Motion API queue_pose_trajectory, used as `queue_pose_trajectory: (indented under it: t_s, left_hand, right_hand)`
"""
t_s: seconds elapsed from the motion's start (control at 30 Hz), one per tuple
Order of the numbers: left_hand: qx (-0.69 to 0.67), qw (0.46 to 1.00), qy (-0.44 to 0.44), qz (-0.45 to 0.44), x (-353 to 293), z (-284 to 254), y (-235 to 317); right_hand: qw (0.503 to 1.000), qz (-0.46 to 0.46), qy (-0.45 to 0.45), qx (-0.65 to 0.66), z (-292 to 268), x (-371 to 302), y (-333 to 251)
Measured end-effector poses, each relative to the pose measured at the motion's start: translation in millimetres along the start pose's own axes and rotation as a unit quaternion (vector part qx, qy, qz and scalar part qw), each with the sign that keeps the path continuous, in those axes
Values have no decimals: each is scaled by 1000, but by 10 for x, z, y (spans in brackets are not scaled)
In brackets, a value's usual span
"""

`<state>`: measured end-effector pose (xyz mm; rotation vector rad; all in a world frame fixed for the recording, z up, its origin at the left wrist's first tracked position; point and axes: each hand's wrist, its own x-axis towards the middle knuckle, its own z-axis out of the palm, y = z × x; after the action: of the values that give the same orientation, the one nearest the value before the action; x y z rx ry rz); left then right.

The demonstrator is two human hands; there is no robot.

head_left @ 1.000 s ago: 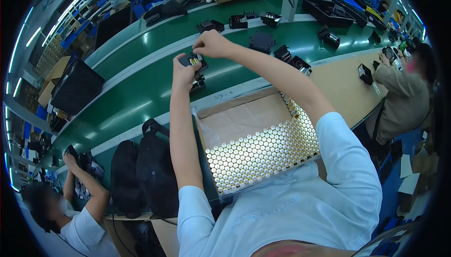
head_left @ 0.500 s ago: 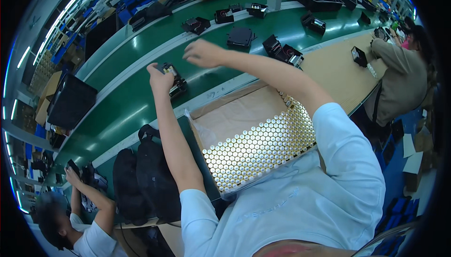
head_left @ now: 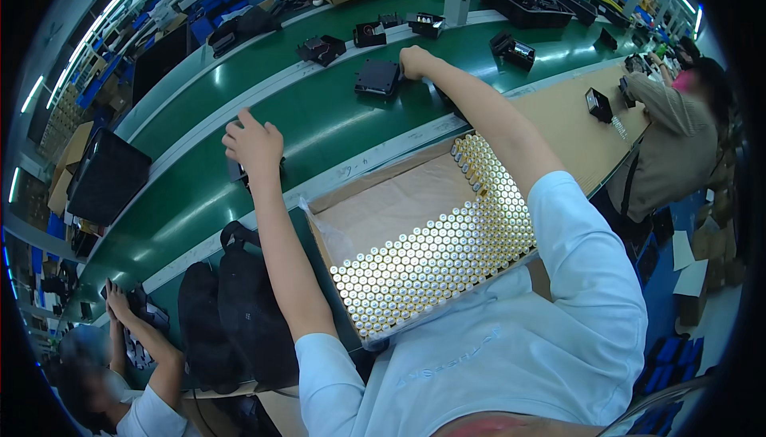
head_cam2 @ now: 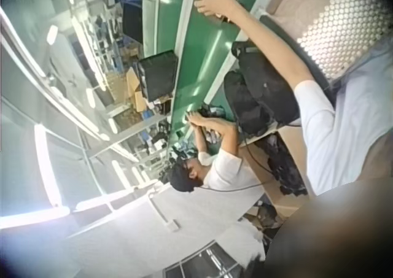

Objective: Assemble small electronic components by placing them into a grid tray at a factory workstation.

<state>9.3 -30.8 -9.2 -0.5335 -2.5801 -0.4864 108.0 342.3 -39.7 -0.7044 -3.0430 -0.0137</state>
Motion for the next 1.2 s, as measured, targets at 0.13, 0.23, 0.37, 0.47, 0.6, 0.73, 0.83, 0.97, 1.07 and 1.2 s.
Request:
queue_pose_trajectory:
  t_s: [0.13,0.23,0.37,0.47,0.6,0.73,0.83,0.97,1.07,1.2]
  left_hand:
    - [-147,983,-89,70,50,94,-85]
    - [-247,952,-149,107,-18,149,-12]
    - [-388,881,-222,153,-93,67,171]
    - [-335,902,-185,202,-124,41,274]
    - [-294,924,-138,202,-104,93,346]
    - [-306,916,-198,169,-15,105,208]
    - [-271,937,-180,130,7,112,122]
    - [-275,941,-181,81,51,23,192]
    - [-227,957,-179,38,34,-114,176]
    - [-87,983,-164,-4,20,-255,251]
  right_hand:
    - [998,-53,26,25,-194,-181,-330]
    - [989,-94,98,61,-418,-445,-610]
    - [939,-213,245,113,-500,-661,-967]
    - [921,-259,256,137,-580,-798,-1306]
    - [910,-297,226,180,-698,-842,-1716]
    - [901,-340,100,252,-985,-1083,-1817]
    - [874,-436,84,198,-1095,-1274,-1482]
    - [862,-484,-121,93,-1236,-1754,-794]
    - [845,-510,-151,-51,-1158,-2007,-539]
    - [833,-520,-122,-143,-1053,-2148,-333]
